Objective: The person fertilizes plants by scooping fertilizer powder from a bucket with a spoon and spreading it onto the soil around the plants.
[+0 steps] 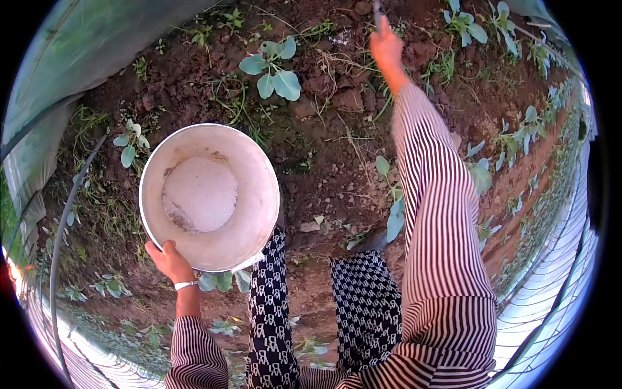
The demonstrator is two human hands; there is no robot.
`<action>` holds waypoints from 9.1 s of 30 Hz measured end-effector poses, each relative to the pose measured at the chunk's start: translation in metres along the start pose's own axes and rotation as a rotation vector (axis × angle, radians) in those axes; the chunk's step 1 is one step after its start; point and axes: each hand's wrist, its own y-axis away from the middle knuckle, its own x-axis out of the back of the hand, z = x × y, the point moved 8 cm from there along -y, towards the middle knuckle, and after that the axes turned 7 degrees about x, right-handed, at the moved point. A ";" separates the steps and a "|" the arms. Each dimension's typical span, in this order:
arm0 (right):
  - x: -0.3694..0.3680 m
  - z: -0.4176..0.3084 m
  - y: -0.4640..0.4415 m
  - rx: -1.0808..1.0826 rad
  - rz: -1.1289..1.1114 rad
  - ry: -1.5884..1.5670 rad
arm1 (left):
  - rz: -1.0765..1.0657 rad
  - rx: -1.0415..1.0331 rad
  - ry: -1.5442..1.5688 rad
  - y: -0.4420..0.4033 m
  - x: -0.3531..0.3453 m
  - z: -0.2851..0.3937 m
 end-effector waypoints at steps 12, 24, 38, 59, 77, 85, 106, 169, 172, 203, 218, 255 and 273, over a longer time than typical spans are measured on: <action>0.028 0.010 0.168 -0.956 -0.015 -0.425 | -0.003 0.018 -0.078 0.001 0.001 0.004; -0.074 -0.055 0.142 -1.265 -0.159 -0.944 | -0.050 0.019 0.002 0.008 -0.003 0.009; -0.033 -0.041 0.148 -0.644 -0.682 -0.024 | 0.006 0.054 -0.103 0.000 0.001 0.007; 0.123 -0.114 0.410 -0.870 -0.666 -0.404 | -0.217 0.110 0.066 0.023 -0.021 0.000; 0.391 -0.105 0.516 -1.379 -0.577 -0.991 | -0.458 -0.388 -0.164 0.197 -0.044 0.142; 0.331 -0.100 0.387 -0.654 -0.730 -0.636 | -0.491 -0.491 -0.437 0.255 -0.134 0.140; 0.189 -0.092 0.431 -1.455 -0.727 -1.564 | -0.354 -0.601 -0.397 0.276 -0.144 0.124; 0.190 0.157 0.477 -1.334 -0.027 -0.261 | -0.263 -0.533 -0.418 0.239 -0.138 0.127; 0.233 0.147 0.486 -1.058 -0.162 -0.213 | -0.244 -0.543 -0.458 0.225 -0.141 0.119; 0.736 0.147 0.656 -1.904 0.453 -1.131 | -0.637 -0.106 0.153 0.478 -0.034 0.356; 0.788 0.338 0.454 -1.437 0.252 -0.738 | -0.664 -0.116 0.175 0.566 -0.112 0.430; 0.817 0.544 0.452 -1.518 0.171 -1.310 | -0.822 -0.043 0.320 0.862 -0.182 0.481; 0.672 0.409 0.343 -1.496 -0.099 -1.763 | -0.946 0.104 0.416 0.851 -0.143 0.494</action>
